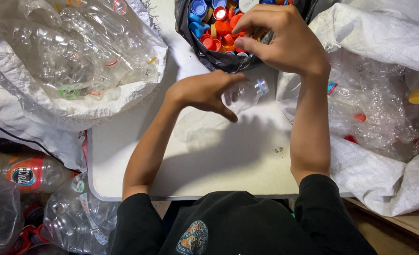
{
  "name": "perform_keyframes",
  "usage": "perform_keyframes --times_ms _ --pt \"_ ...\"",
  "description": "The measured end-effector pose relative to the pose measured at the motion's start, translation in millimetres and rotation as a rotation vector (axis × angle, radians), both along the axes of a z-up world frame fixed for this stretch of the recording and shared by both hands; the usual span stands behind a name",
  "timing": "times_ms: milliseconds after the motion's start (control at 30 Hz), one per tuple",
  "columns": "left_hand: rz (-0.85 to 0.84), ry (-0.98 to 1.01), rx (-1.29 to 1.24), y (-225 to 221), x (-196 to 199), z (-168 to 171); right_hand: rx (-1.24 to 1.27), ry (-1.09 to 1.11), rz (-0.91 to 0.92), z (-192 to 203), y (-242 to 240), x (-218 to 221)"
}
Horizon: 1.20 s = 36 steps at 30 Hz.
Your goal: Sorting through bags of plastic bottles and removing the caps for separate recycling.
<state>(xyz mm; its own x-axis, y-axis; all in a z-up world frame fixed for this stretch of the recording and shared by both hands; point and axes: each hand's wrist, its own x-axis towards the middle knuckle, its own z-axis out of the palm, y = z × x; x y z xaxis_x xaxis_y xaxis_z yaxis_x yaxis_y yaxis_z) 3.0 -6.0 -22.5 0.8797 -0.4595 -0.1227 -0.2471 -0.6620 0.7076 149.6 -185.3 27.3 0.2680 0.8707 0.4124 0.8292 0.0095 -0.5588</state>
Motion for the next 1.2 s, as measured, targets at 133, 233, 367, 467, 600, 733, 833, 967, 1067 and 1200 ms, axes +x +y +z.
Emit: perform_keyframes --times_ms 133,233,367,467,600,733,833,967,1067,1200 --pt "0.363 0.104 -0.327 20.6 -14.3 49.8 0.1 -0.05 0.138 20.7 -3.9 -11.1" --pt "0.202 -0.208 -0.758 36.0 -16.1 29.5 0.227 -0.12 0.2 20.2 -5.2 -13.3" --pt "0.189 -0.058 -0.643 34.1 -17.9 32.0 0.279 -0.127 0.011 7.5 -4.9 -9.5" --pt "0.094 -0.284 -0.377 23.3 -23.9 48.1 0.285 -0.057 -0.149 -1.2 -10.1 -6.5" --pt "0.133 -0.487 -0.157 15.8 -26.7 42.8 0.345 -0.025 -0.298 -13.8 -13.5 4.3" --pt "0.296 -0.387 -0.053 21.1 -20.2 39.5 0.34 0.002 -0.39 2.0 -9.8 -3.1" --pt "0.402 -0.011 -0.201 25.6 -17.8 46.9 0.39 0.198 -0.158 11.5 -6.4 -8.1" --pt "0.033 -0.034 -0.708 27.8 -5.3 6.8 0.524 0.603 0.457 16.6 15.2 -13.7" --pt "-0.06 0.192 -0.75 9.6 6.0 -19.6 0.509 0.878 0.902 -2.1 27.1 -8.8" --pt "-0.34 0.312 -0.858 -10.6 14.1 -36.1 0.383 0.97 1.266 -1.0 21.0 -1.1"
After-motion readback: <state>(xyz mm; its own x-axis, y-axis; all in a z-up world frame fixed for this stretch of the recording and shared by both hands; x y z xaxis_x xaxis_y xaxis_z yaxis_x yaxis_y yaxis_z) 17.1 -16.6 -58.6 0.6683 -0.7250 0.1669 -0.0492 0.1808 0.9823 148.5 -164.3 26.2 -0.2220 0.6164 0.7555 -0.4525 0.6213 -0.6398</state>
